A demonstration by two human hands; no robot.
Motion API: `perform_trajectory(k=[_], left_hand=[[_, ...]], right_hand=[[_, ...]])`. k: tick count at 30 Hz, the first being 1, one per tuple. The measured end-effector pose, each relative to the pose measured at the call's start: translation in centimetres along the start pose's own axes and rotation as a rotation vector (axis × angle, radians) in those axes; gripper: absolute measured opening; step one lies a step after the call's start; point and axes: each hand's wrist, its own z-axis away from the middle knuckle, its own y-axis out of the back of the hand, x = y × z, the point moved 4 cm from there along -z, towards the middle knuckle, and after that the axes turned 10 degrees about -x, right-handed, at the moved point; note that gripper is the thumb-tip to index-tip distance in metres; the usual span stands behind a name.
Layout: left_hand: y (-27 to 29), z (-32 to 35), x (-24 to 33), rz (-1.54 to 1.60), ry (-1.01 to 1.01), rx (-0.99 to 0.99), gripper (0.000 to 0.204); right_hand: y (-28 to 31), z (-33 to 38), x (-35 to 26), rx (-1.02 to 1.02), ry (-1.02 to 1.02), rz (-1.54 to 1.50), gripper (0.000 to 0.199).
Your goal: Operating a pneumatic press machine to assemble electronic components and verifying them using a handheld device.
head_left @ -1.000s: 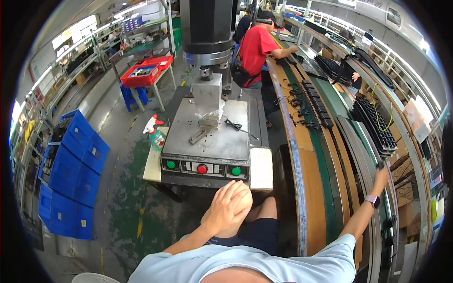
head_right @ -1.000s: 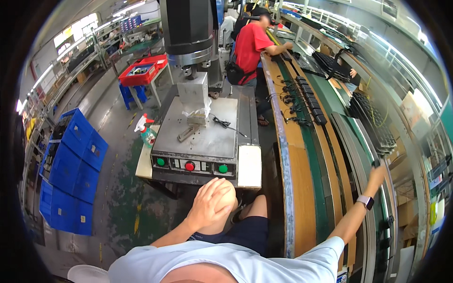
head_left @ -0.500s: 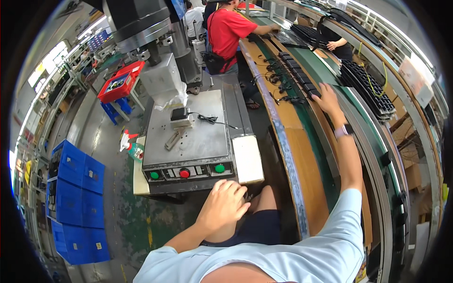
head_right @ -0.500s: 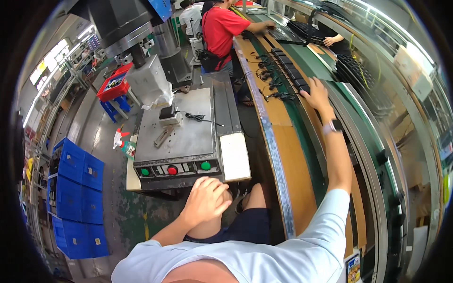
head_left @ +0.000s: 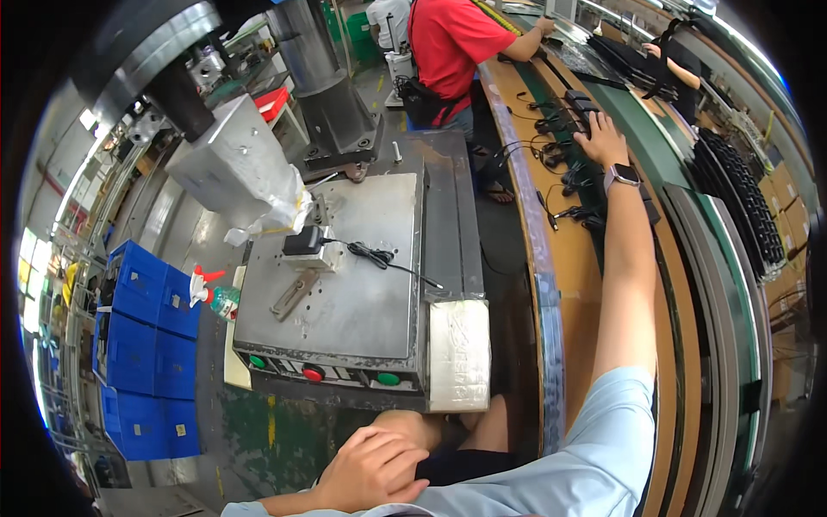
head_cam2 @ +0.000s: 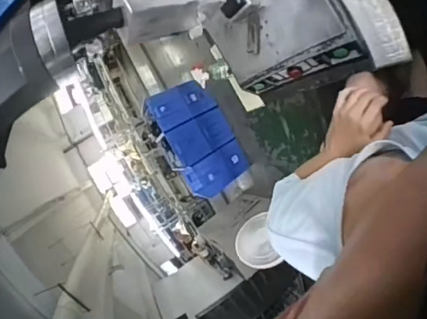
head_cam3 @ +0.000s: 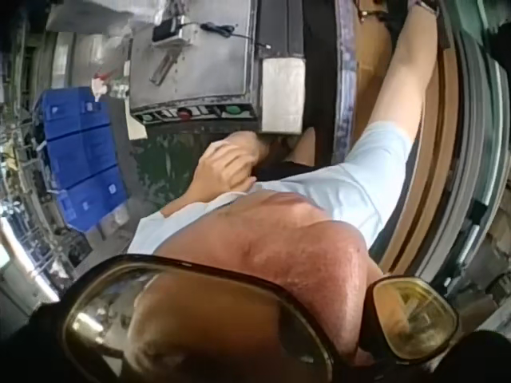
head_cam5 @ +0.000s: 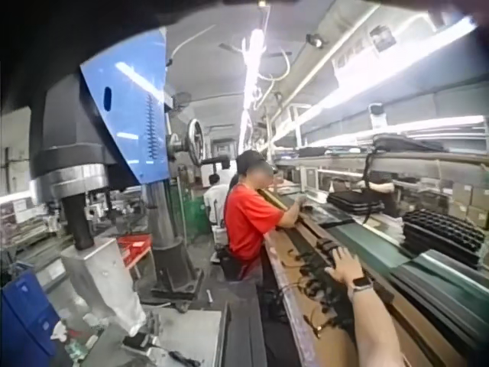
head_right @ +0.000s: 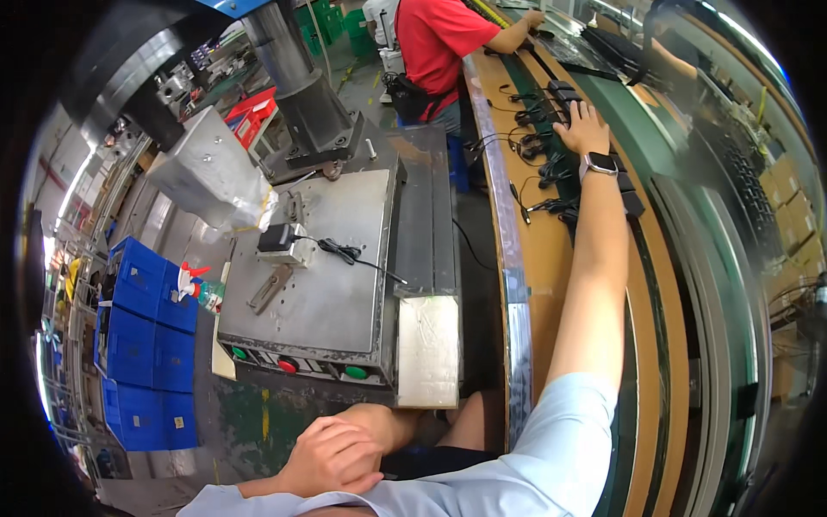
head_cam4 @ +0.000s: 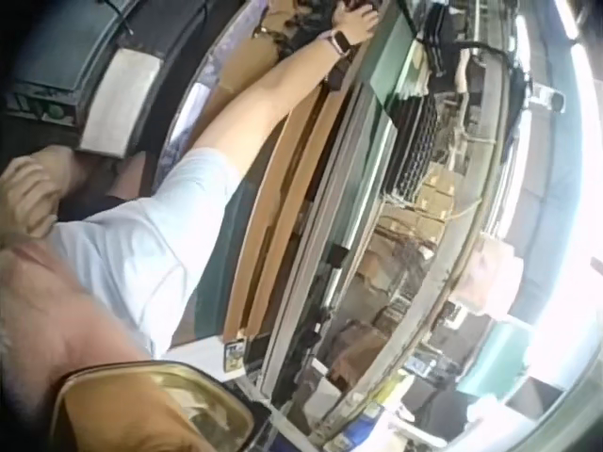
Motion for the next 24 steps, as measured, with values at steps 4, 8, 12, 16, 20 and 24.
perform_trajectory(k=[4,8,12,16,20,24], left_hand=[[-0.3,-0.4,-0.1,0.008,0.007,-0.047,0.03],[0.5,0.3,0.6,-0.017,-0.012,-0.002,0.029],[0.8,1.2,1.0,-0.028,-0.034,0.072,0.026],[0.6,2.4,1.0,0.0,-0.062,0.187,0.025],[0.2,3.5,0.8,0.045,-0.072,0.24,0.025],[0.4,4.2,0.3,0.115,-0.112,0.294,0.026]], right_hand=[[-0.5,0.0,0.4,-0.082,0.032,-0.027,0.076],[1.6,3.1,0.6,-0.088,0.053,-0.008,0.077],[2.5,8.7,1.6,-0.136,0.042,0.023,0.077],[2.2,14.9,3.7,-0.059,0.056,0.006,0.077],[2.0,22.5,6.4,0.006,0.038,0.034,0.078],[3.0,30.7,8.0,-0.016,0.052,0.042,0.077]])
